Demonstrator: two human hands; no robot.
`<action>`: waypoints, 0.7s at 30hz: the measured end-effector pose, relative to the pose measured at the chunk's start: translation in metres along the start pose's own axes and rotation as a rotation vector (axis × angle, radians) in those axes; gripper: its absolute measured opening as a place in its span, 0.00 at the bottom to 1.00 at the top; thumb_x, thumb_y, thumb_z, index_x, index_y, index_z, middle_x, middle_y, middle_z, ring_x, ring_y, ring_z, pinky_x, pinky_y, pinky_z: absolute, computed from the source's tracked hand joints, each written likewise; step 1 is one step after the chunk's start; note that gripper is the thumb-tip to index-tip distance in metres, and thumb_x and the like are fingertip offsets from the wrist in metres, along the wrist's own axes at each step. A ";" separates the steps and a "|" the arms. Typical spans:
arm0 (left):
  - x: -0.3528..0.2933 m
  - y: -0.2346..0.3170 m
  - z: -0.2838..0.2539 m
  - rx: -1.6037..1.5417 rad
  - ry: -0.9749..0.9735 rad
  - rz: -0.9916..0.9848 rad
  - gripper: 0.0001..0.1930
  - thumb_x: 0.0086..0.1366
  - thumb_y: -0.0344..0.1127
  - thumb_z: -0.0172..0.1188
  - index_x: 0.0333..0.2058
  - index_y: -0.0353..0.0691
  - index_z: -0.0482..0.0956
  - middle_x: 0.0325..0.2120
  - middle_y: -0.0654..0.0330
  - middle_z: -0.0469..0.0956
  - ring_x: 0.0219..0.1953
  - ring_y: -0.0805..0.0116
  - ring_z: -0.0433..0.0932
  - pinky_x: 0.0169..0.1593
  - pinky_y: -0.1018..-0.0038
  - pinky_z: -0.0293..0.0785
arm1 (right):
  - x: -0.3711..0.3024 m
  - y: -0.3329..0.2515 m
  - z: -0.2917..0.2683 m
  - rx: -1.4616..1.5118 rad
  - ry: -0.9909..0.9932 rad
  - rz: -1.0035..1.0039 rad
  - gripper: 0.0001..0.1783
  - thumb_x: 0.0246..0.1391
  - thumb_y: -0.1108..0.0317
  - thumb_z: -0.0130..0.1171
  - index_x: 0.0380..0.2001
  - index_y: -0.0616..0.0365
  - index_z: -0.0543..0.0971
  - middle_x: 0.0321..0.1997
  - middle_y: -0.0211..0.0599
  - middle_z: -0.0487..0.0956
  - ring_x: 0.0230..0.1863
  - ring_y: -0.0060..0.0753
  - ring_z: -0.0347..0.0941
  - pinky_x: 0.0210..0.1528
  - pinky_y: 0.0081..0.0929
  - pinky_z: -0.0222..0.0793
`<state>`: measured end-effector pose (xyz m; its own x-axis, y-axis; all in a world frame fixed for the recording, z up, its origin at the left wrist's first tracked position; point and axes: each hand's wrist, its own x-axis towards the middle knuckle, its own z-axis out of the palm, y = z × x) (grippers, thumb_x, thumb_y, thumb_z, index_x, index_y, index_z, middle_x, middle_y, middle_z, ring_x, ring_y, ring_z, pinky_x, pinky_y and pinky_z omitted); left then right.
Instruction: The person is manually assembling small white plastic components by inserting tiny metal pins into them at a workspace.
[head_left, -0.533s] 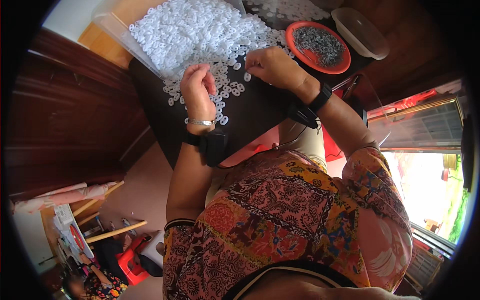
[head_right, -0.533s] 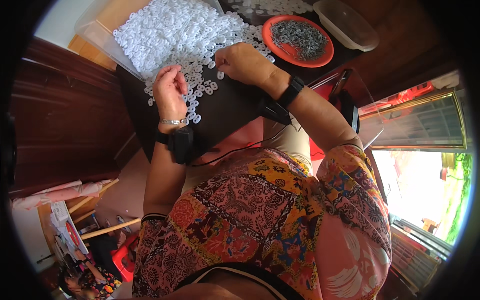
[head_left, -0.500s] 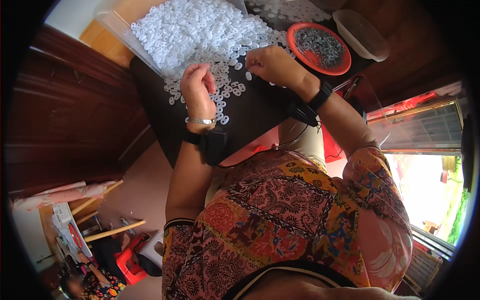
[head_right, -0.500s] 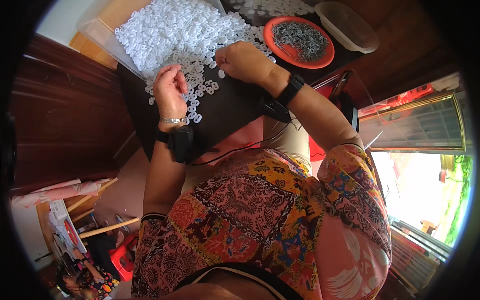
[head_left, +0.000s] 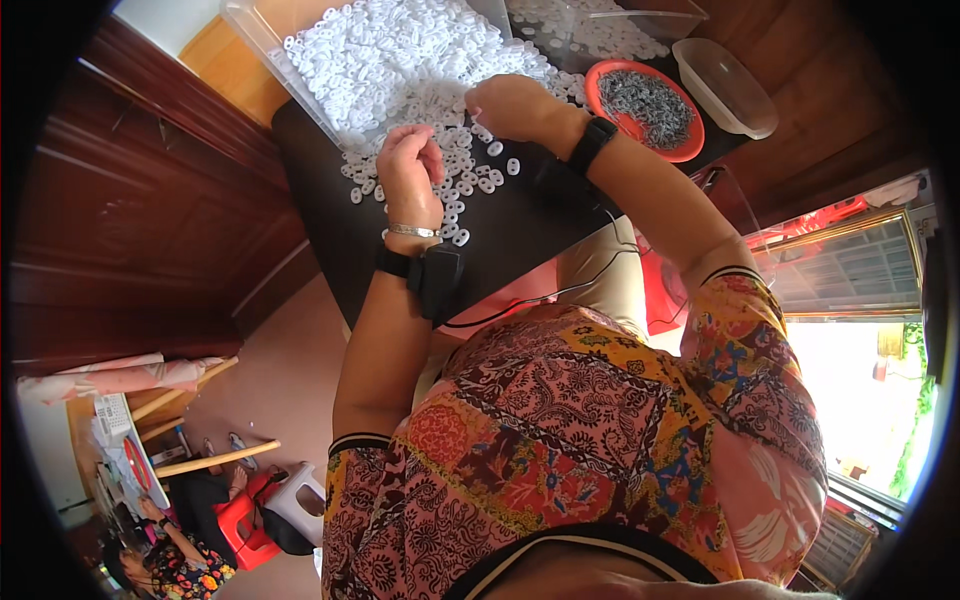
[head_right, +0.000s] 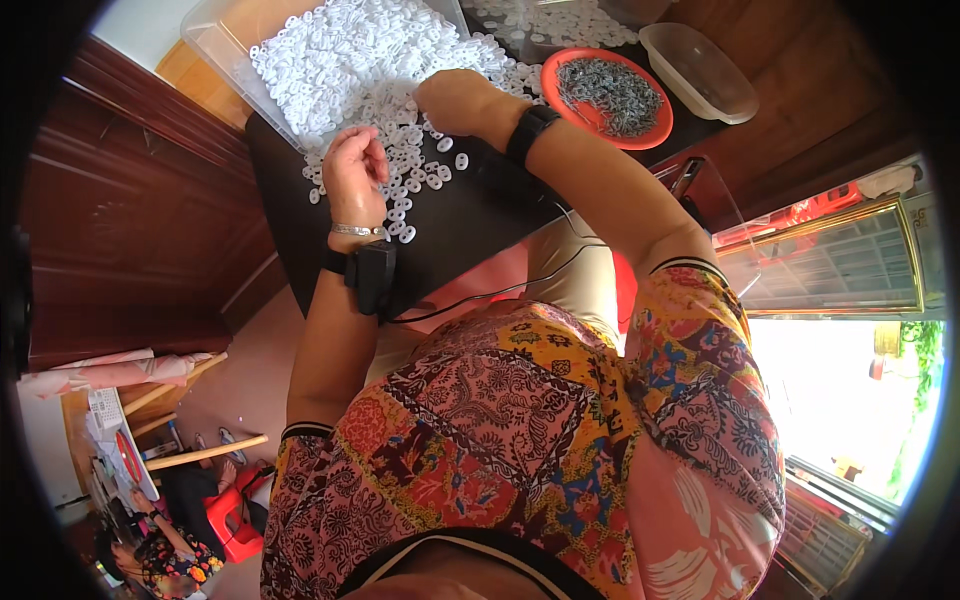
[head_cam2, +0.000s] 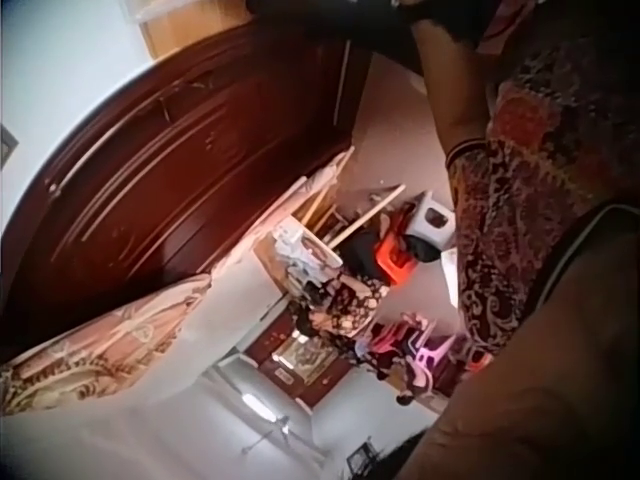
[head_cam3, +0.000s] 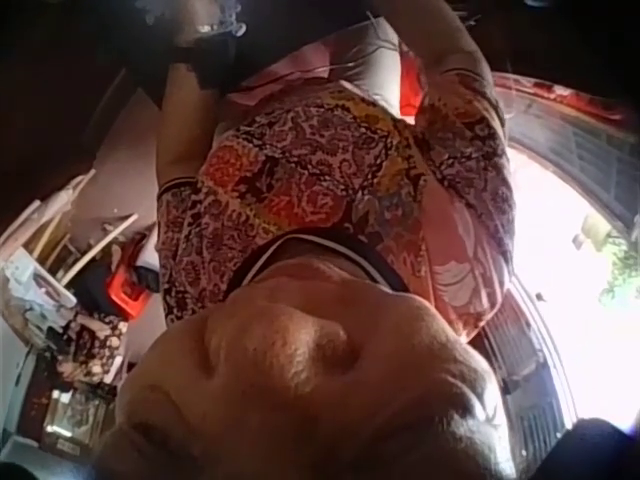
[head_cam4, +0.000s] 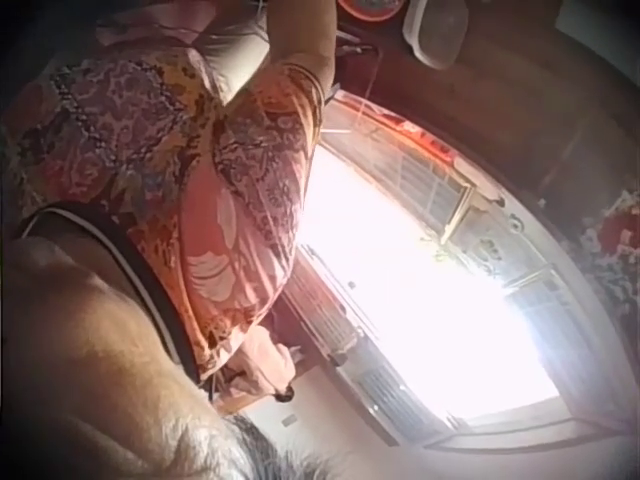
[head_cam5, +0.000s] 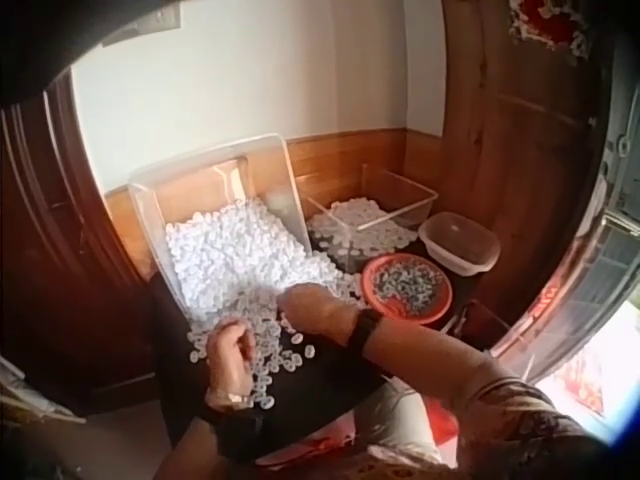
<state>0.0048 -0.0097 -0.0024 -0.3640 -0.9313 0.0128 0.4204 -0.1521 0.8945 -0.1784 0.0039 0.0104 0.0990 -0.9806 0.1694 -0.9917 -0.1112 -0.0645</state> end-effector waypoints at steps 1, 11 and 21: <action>0.001 -0.001 0.000 0.003 -0.005 -0.004 0.03 0.56 0.30 0.51 0.27 0.38 0.72 0.12 0.65 0.68 0.11 0.77 0.62 0.16 0.81 0.55 | -0.001 0.004 0.001 -0.042 -0.026 0.012 0.10 0.44 0.68 0.51 0.28 0.57 0.79 0.32 0.42 0.79 0.38 0.47 0.76 0.40 0.40 0.71; -0.005 -0.005 0.002 0.103 -0.084 -0.045 0.08 0.59 0.33 0.49 0.30 0.35 0.73 0.15 0.64 0.68 0.14 0.76 0.63 0.18 0.81 0.57 | -0.029 0.033 -0.013 0.284 0.120 0.130 0.12 0.51 0.62 0.53 0.35 0.56 0.78 0.30 0.38 0.79 0.33 0.35 0.76 0.34 0.32 0.71; -0.013 -0.001 0.011 0.135 -0.165 -0.036 0.06 0.58 0.32 0.50 0.28 0.37 0.74 0.15 0.66 0.69 0.14 0.80 0.62 0.17 0.83 0.55 | -0.047 0.031 -0.014 0.485 0.208 0.222 0.11 0.50 0.62 0.54 0.34 0.55 0.78 0.25 0.33 0.78 0.27 0.31 0.75 0.29 0.28 0.69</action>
<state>-0.0005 0.0064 0.0015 -0.5121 -0.8579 0.0429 0.2936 -0.1279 0.9473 -0.2146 0.0489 0.0147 -0.1740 -0.9418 0.2875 -0.8307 -0.0163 -0.5564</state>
